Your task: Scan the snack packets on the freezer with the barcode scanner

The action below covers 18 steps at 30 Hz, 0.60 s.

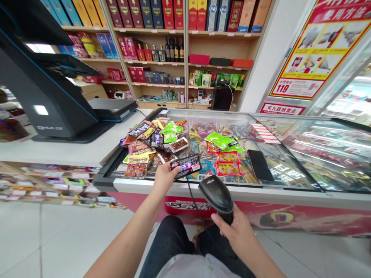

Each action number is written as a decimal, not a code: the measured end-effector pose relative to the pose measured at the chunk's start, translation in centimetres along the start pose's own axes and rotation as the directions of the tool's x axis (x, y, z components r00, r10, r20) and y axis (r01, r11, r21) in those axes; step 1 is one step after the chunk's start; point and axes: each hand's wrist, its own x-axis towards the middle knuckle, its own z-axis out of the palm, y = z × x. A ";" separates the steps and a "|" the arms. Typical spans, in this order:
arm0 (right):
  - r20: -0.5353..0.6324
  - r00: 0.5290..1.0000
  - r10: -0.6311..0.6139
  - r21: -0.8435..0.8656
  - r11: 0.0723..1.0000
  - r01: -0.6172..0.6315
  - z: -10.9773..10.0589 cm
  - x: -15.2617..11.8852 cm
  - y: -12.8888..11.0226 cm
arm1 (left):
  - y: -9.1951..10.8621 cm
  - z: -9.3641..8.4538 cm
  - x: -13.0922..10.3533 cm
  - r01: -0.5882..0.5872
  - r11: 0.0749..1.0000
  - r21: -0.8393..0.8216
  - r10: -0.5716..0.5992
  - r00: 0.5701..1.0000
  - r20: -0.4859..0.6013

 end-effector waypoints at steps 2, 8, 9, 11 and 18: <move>-0.012 1.000 0.000 -0.001 1.000 0.000 0.0 0.1 0.1 | 0.2 0.1 0.0 0.009 1.000 0.001 -0.009 1.000 0.003; -0.021 1.000 0.011 0.057 0.998 -0.009 -0.1 0.0 -0.2 | 0.7 0.2 0.0 0.031 0.999 0.009 -0.031 1.000 -0.001; -0.025 1.000 0.014 0.082 0.997 -0.012 -0.1 -0.1 -0.3 | 0.7 0.2 0.0 0.033 0.999 0.014 -0.033 0.999 -0.003; -0.042 0.999 0.014 0.140 0.990 -0.008 0.0 -0.1 -0.4 | 0.7 0.2 0.2 0.035 0.999 0.026 -0.034 0.999 -0.010; 0.002 1.000 -0.014 0.355 0.935 0.012 0.3 -0.4 0.1 | 0.9 0.5 0.9 0.029 0.999 -0.018 -0.029 1.000 0.001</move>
